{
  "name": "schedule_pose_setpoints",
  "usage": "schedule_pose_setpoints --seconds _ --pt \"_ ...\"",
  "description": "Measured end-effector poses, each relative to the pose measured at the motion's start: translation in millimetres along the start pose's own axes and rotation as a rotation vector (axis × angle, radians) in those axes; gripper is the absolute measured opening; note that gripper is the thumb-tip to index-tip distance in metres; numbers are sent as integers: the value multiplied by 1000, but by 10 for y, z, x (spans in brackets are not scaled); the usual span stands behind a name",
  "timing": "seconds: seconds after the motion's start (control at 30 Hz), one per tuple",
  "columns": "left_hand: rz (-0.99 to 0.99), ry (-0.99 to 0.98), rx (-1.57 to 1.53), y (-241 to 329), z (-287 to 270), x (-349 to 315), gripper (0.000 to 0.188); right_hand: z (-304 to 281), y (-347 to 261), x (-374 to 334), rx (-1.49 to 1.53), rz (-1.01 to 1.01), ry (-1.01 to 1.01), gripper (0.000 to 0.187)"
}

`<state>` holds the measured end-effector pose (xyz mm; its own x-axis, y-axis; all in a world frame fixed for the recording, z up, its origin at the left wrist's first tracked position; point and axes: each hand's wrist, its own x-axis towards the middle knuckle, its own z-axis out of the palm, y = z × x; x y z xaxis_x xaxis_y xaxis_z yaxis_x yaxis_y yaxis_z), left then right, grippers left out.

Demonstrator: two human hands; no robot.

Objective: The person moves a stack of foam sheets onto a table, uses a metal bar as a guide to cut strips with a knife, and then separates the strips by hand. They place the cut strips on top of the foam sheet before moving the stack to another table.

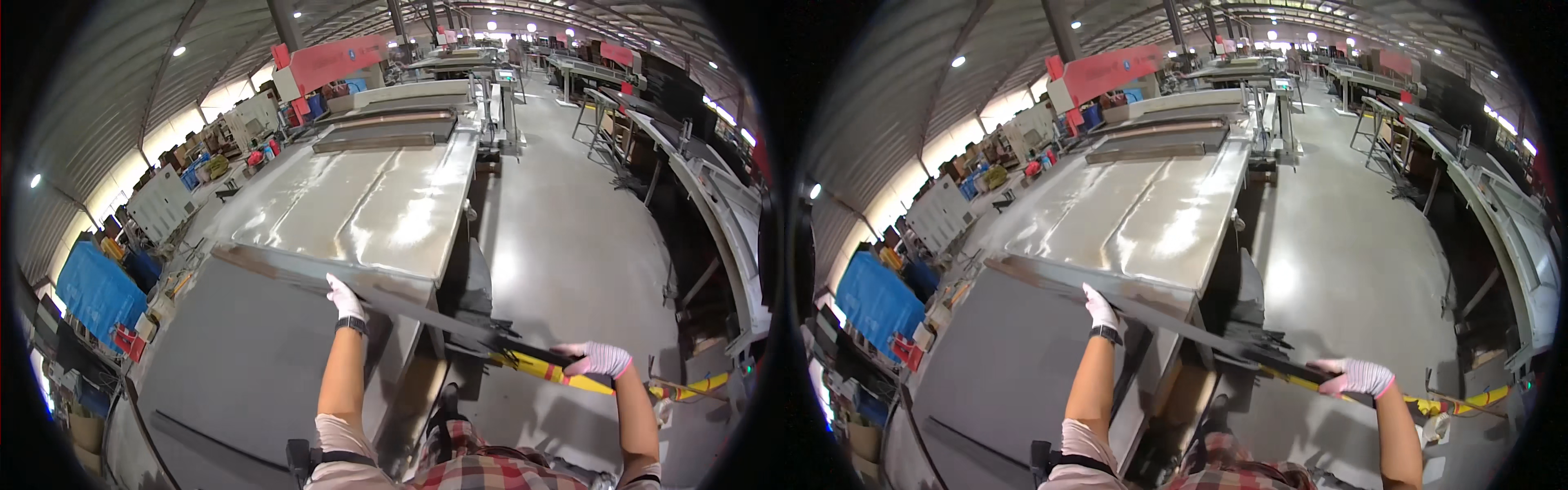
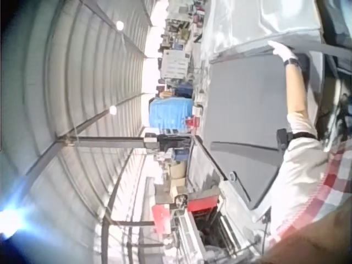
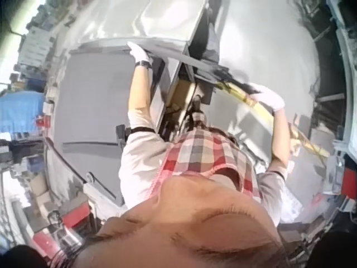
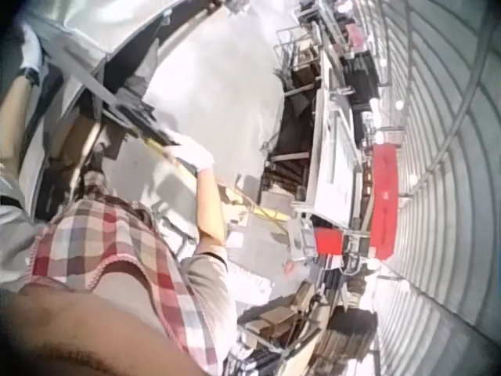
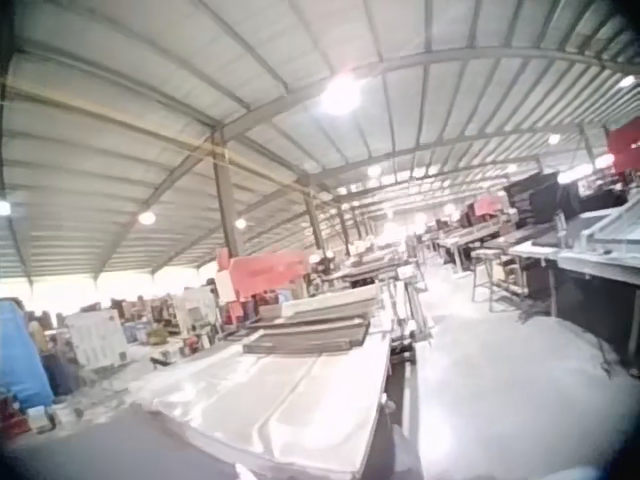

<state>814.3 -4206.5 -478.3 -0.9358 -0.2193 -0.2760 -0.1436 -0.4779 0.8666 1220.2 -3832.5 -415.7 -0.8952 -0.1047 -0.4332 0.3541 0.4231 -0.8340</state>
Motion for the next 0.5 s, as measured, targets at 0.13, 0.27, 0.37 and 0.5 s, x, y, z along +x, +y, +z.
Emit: schedule_pose_setpoints --seconds 0.13,0.27,0.37,0.5 --pt "213 262 162 -183 -5 704 88 -166 -94 770 137 10 -83 67" --pt "253 266 198 -401 39 1085 79 -337 -373 1083 199 74 -71 72" --pt "203 353 254 -412 226 1282 78 -535 -452 1300 216 127 -76 74" --pt "189 374 253 -361 353 1442 85 -699 -820 1537 352 201 -123 77"
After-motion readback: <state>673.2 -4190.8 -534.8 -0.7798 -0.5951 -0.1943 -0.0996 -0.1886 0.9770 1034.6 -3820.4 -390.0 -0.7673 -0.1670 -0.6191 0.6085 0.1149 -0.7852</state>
